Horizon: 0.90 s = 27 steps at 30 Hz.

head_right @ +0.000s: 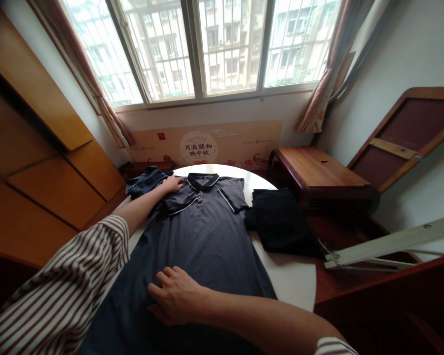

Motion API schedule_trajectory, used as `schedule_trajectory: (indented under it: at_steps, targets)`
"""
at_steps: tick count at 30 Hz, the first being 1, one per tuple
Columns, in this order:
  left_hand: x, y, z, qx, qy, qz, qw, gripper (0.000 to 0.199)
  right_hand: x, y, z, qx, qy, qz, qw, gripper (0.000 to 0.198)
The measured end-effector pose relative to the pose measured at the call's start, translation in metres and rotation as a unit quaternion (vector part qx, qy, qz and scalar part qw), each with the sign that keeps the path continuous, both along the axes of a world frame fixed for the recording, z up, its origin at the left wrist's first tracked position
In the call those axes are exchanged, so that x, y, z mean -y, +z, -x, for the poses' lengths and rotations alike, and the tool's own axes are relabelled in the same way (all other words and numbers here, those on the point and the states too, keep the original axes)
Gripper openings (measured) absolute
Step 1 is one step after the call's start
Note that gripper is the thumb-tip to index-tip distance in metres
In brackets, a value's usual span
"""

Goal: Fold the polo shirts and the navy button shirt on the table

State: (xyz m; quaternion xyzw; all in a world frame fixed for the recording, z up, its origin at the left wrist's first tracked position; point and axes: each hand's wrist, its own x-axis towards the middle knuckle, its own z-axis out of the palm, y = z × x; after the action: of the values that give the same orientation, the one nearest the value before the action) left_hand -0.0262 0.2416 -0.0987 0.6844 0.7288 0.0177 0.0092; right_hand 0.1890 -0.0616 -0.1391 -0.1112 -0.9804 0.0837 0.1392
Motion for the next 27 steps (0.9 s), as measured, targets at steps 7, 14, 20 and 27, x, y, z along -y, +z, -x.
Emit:
schedule_trajectory:
  at_steps: [7, 14, 20, 27]
  targets:
    - [-0.012, 0.012, 0.008, 0.022, 0.053, -0.016, 0.998, 0.038, -0.001, -0.001, -0.001, -0.001, 0.003, 0.007, 1.0, 0.033]
    - [-0.01, 0.056, 0.034, 0.043, 0.138, -0.063, 0.988, 0.047, -0.001, 0.002, -0.001, 0.003, 0.005, 0.016, 1.0, 0.032]
    - [0.028, 0.044, 0.034, 0.051, 0.103, -0.037, 0.993, 0.034, 0.0, 0.001, -0.001, 0.003, 0.004, 0.009, 1.0, 0.033]
    - [0.054, 0.028, 0.042, 0.112, 0.089, -0.026, 0.989, 0.021, 0.002, -0.001, -0.001, 0.005, 0.024, 0.008, 1.0, 0.057]
